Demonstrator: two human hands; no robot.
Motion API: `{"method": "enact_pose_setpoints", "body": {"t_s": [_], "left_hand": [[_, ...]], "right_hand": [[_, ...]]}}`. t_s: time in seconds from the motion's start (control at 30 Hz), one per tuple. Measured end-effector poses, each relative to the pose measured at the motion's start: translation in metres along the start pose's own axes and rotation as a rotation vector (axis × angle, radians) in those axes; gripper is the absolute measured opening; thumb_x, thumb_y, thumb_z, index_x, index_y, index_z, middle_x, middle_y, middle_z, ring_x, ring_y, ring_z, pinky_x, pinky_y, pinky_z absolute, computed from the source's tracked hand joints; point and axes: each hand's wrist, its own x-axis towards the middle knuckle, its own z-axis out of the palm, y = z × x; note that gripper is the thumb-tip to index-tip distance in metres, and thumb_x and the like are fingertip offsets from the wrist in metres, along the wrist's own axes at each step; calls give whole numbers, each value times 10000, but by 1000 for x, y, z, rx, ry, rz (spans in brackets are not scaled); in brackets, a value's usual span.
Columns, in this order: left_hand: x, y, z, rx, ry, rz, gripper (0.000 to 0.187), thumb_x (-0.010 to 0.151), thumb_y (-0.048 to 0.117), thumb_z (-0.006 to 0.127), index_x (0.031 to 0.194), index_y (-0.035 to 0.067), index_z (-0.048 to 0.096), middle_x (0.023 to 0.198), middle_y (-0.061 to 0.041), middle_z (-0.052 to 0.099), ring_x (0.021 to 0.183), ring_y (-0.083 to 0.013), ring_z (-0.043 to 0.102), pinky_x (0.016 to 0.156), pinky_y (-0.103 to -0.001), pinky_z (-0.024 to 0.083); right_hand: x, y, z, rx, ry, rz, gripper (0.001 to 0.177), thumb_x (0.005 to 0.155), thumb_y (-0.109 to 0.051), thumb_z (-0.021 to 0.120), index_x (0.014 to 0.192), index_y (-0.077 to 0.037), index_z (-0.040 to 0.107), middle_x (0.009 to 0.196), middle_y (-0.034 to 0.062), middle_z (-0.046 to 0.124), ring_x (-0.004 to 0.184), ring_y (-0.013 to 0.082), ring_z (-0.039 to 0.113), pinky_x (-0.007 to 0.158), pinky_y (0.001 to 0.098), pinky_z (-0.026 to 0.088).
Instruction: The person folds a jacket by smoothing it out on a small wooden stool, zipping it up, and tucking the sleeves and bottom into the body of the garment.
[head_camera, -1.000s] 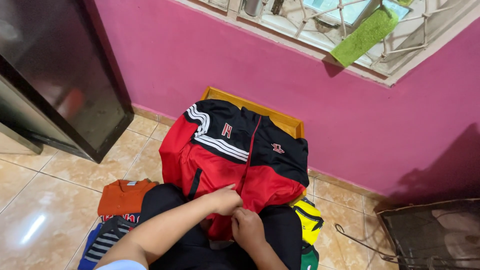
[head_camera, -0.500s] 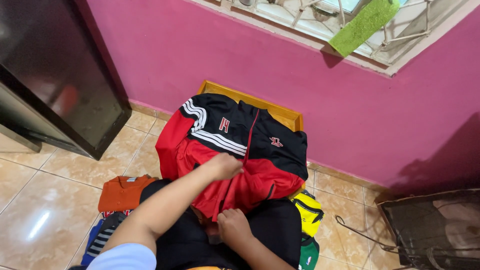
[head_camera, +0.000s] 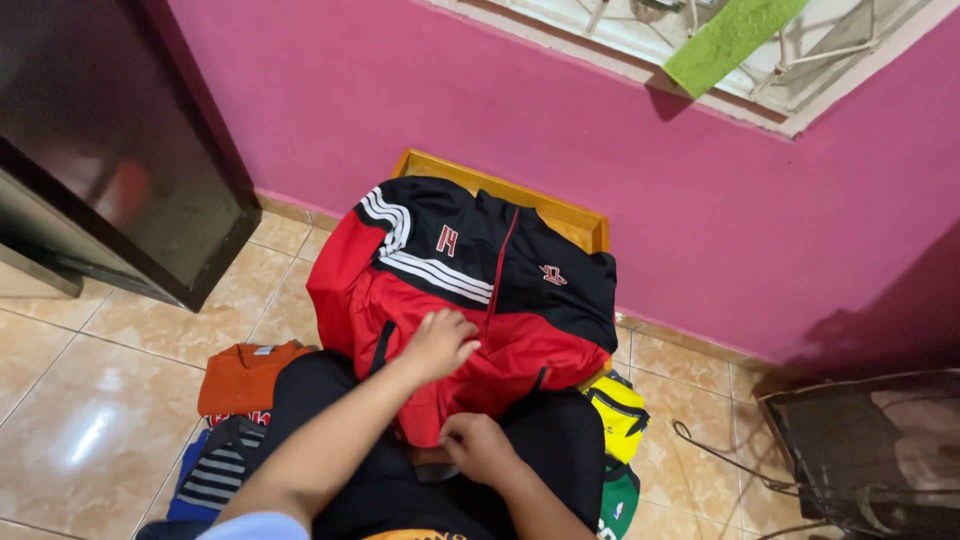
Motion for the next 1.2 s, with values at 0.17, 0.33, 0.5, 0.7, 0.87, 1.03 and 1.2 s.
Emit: {"method": "enact_pose_setpoints", "body": {"t_s": [0.17,0.33,0.5,0.7,0.87,1.03,1.2], "left_hand": [[-76,68,-62,-190,252,-75,274,905,278,634,1123,117,675,1063,-89,651,1028,-327,588,930,-482,425],[-131,83,-38,-541,-52,-195,133,933,254,617,894,133,658,854,-56,669,821,-255,645,746,-390,487],[-137,62,30,-1188,-159,-609,543,954,343,642,1428,96,547,1293,-102,685,1222,-162,636,1075,-302,487],[-126,67,34,-1595,112,-717,90,905,112,762,902,48,699,823,-81,728,784,-162,706,755,-290,601],[-130,66,33,-1617,210,-740,97,893,60,761,840,14,695,822,-116,747,805,-172,717,793,-287,602],[-126,65,15,-1692,155,-855,150,938,114,694,932,-34,714,949,-223,781,874,-284,772,860,-381,651],[-127,62,13,-1647,92,-811,236,958,178,662,991,-44,734,974,-261,793,873,-314,790,877,-391,656]], "right_hand": [[8,21,-16,77,281,87,79,859,-87,650,796,-117,688,757,41,705,698,204,648,693,349,508],[15,19,-26,166,441,145,83,904,-115,675,828,-96,705,765,28,695,714,156,627,687,313,495],[20,3,-31,207,516,41,66,922,-84,671,859,-77,691,801,33,678,736,161,629,683,290,490],[14,-17,-33,203,476,-6,75,923,-94,686,853,-67,688,800,52,667,738,177,624,663,293,485],[17,-22,-28,196,428,12,74,911,-90,690,840,-70,696,784,48,677,723,170,630,664,295,490],[26,-11,-25,198,374,25,82,896,-103,678,819,-80,688,766,36,677,712,161,624,673,300,492],[26,-8,-28,269,340,74,91,904,-105,676,814,-95,689,751,7,666,696,125,595,653,280,474]]}}
